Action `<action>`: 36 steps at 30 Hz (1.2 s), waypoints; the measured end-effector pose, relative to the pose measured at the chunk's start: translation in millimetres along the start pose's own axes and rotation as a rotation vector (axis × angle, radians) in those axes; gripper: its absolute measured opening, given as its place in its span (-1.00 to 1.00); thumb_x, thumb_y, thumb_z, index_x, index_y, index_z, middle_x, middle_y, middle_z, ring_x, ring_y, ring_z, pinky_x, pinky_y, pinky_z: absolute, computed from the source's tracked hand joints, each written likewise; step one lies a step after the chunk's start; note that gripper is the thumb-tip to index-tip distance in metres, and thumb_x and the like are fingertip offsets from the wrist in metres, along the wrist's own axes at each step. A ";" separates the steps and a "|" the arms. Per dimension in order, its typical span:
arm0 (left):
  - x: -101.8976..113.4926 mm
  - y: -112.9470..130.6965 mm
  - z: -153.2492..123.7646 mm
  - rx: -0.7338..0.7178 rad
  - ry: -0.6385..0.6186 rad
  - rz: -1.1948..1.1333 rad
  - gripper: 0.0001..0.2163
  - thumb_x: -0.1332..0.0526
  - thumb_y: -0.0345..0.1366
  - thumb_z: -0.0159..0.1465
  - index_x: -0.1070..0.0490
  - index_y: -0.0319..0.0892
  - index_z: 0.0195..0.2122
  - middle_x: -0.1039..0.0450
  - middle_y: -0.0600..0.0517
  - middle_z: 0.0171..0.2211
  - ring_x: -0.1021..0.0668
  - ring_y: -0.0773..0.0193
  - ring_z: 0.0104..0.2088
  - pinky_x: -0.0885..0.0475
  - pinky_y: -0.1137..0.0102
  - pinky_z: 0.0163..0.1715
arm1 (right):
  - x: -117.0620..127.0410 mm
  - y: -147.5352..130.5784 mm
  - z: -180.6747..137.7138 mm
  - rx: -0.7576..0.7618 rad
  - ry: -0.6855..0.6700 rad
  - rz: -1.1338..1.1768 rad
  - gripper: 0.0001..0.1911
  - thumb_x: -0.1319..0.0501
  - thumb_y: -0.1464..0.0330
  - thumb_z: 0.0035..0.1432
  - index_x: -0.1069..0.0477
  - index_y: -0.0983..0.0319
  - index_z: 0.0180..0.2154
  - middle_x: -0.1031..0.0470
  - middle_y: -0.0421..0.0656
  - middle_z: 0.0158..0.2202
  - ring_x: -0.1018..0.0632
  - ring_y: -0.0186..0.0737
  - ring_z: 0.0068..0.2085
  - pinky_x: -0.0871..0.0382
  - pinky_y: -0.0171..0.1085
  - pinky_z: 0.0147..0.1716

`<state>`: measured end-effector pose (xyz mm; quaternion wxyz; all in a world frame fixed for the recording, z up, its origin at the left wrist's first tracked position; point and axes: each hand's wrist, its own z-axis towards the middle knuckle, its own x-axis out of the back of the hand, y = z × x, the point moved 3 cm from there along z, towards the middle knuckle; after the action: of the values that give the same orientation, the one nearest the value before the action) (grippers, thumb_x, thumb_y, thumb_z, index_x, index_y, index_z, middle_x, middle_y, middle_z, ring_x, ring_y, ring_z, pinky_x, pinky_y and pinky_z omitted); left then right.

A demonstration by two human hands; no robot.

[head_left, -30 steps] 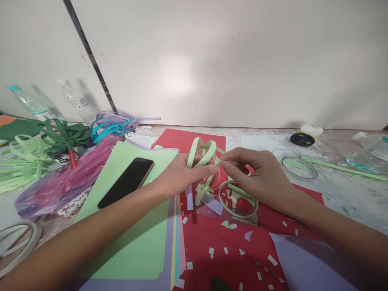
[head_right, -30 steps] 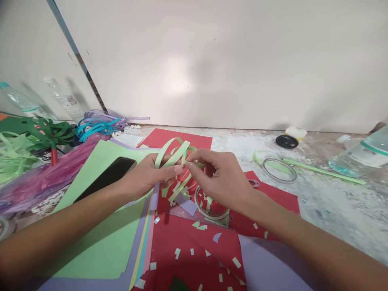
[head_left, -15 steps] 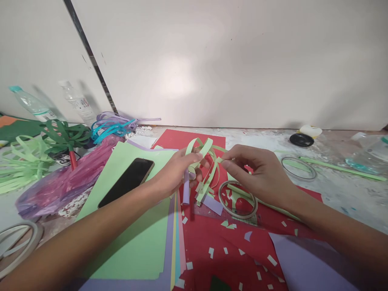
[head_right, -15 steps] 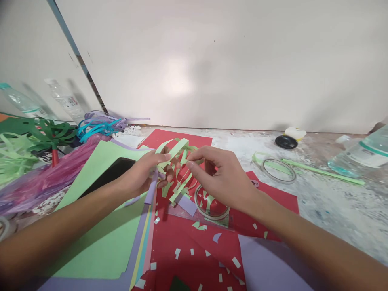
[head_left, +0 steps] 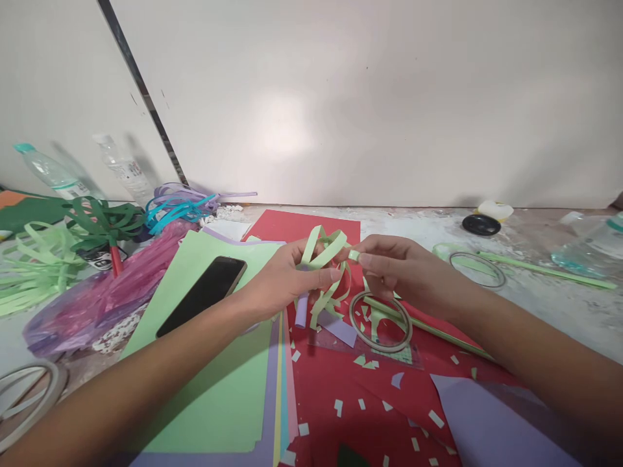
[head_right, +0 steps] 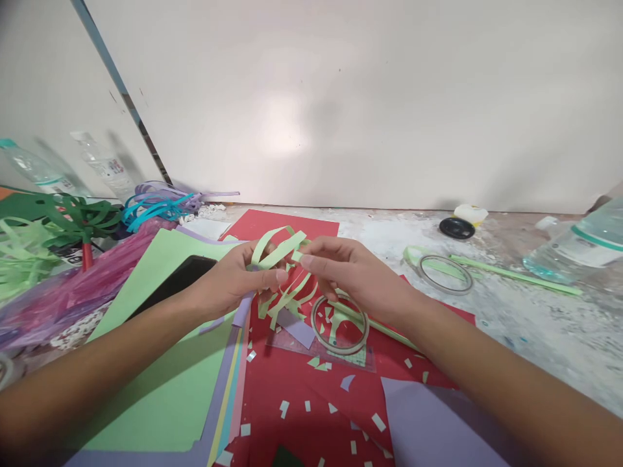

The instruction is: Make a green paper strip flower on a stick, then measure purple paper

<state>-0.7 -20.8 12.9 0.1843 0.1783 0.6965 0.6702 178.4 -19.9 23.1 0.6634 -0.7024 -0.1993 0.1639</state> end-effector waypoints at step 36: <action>3.8 0.6 -2.1 0.036 -0.047 0.065 -0.81 -0.31 -0.15 0.18 -0.51 -0.19 -0.36 -0.48 0.01 -0.37 -0.52 0.28 -0.31 -0.42 0.36 -0.27 | -3.1 -13.6 -7.8 0.150 0.071 -0.493 -0.80 -0.20 0.26 0.20 -0.54 0.20 -0.37 -0.23 -0.30 -0.63 -0.17 -0.45 -0.61 -0.02 -0.35 -0.65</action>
<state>-5.0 -20.7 13.5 0.1758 0.2198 0.6979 0.6586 178.7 -27.6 37.1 0.7401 -0.5866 -0.3286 -0.0131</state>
